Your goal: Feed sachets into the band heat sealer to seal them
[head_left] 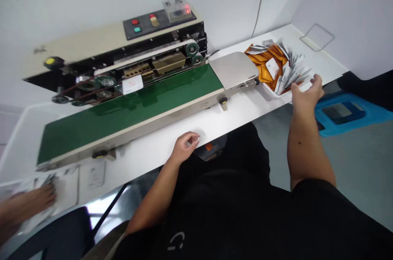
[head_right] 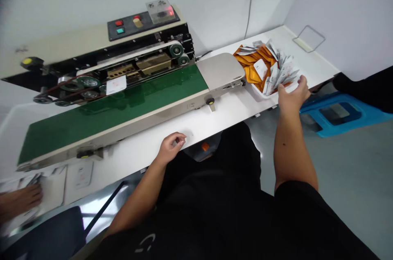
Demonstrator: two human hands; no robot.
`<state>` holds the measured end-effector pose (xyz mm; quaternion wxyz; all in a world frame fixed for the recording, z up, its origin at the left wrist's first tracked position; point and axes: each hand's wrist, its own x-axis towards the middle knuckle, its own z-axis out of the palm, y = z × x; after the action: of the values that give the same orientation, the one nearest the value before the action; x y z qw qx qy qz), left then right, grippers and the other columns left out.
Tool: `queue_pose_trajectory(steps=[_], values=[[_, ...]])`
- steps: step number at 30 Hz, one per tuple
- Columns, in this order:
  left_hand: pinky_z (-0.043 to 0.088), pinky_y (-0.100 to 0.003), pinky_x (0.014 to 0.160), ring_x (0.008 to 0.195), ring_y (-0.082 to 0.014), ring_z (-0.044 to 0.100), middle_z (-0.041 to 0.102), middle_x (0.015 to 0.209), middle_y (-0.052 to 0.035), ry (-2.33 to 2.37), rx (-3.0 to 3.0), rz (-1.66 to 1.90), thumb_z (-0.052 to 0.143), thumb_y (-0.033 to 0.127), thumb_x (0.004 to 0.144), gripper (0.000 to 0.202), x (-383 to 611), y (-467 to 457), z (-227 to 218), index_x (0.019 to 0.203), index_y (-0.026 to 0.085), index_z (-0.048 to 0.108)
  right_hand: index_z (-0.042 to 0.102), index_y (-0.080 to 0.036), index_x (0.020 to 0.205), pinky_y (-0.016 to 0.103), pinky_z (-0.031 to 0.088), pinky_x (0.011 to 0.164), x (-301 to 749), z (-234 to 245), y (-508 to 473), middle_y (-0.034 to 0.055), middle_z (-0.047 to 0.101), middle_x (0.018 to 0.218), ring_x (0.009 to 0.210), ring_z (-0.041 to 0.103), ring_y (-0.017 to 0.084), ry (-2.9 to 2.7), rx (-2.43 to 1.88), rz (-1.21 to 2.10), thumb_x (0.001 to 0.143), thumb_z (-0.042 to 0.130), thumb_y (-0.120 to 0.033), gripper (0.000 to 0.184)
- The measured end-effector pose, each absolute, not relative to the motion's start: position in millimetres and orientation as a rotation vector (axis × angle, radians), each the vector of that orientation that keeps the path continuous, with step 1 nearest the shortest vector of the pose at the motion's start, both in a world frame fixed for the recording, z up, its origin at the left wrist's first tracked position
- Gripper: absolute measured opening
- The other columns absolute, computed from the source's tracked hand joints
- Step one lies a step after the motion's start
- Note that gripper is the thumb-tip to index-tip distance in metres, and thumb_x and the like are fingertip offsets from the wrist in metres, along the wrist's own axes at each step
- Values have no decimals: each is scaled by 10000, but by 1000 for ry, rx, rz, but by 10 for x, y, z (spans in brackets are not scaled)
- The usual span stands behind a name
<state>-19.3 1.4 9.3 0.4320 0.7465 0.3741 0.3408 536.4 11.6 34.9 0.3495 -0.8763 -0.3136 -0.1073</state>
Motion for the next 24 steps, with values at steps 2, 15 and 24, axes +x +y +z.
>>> queue_pose_trajectory(steps=[2,15,24], values=[[527,-291,742,772,-170,667,733,859,-62,940,1867,842,673,459,1017,302,-190,13,95,1079,179,765,387,-272,1615,396,379,1197,5400,303,161,128,609,1507,1433,448,294,-711,-2270,-116,845,843,-345,898],[516,-298,743,769,-169,653,732,860,-56,974,1902,817,677,419,1015,259,-182,8,76,1085,191,777,412,-237,1597,364,397,1158,5200,513,125,119,661,1470,1369,525,289,-785,-2100,-194,793,844,-170,915],[520,-299,752,781,-169,657,729,872,-55,972,1903,823,688,395,1012,228,-193,2,44,1081,194,770,374,-282,1567,395,502,1112,5107,673,180,197,459,1655,1414,607,207,-554,-1751,-21,881,515,-89,726]])
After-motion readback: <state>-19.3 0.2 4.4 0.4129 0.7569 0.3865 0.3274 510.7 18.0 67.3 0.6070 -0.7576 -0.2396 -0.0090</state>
